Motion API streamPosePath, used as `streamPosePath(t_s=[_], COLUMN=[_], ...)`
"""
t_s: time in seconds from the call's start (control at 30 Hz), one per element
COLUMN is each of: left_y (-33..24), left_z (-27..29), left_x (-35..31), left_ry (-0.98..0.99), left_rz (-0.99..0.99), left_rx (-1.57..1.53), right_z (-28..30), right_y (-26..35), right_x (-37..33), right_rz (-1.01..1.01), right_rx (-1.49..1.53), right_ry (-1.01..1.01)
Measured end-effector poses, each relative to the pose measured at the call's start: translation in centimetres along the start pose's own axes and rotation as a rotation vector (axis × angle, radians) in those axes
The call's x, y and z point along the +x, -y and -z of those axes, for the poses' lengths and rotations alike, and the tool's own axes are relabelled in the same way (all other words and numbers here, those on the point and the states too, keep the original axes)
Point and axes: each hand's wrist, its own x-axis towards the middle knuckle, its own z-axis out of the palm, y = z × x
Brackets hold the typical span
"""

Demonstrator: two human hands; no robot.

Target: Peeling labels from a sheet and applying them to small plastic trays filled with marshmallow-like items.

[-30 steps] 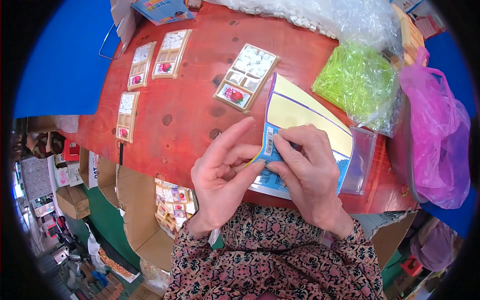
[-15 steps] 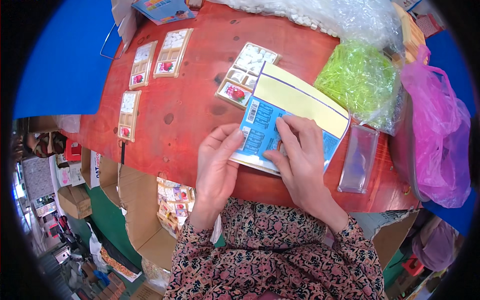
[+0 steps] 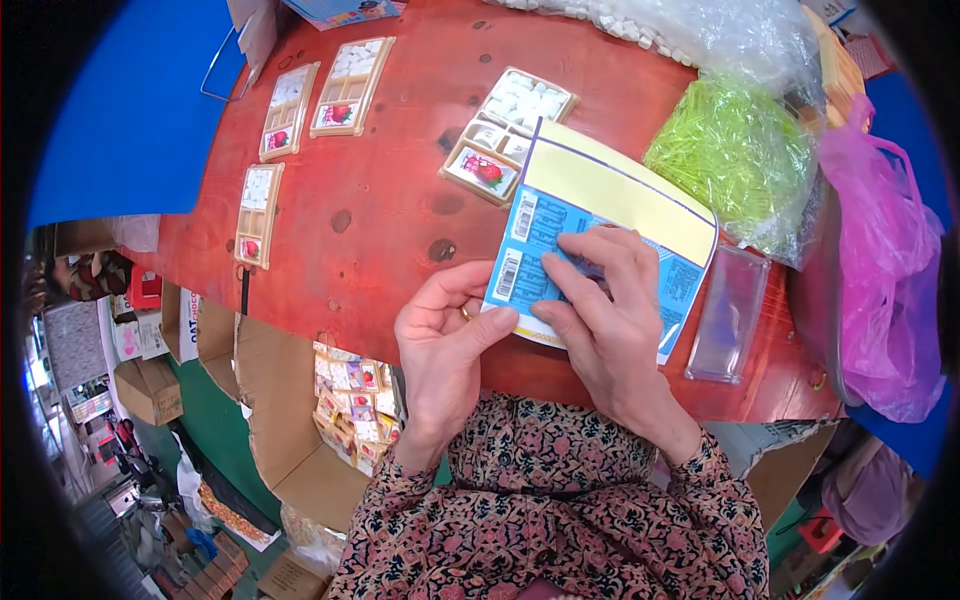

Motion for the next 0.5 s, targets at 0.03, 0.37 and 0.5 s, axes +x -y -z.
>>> streamPosePath(t_s=[0.03,0.37,0.5], left_y=[0.0,-1.0,-1.0], left_z=[-0.1,-0.8,-1.1], left_x=[0.2,-0.4,-0.7], left_ry=[-0.029,0.087,0.092], left_rz=[-0.027,-0.179,-0.283], left_rx=[-0.024,0.143,0.291], right_z=[-0.1,1.3,2.2], right_y=[0.0,1.3,2.4], right_x=[0.0,1.0,1.2], right_rz=[0.007,0.103,0.096], right_rx=[0.044,0.075,-0.059], right_ry=[-0.027,-0.013,0.072])
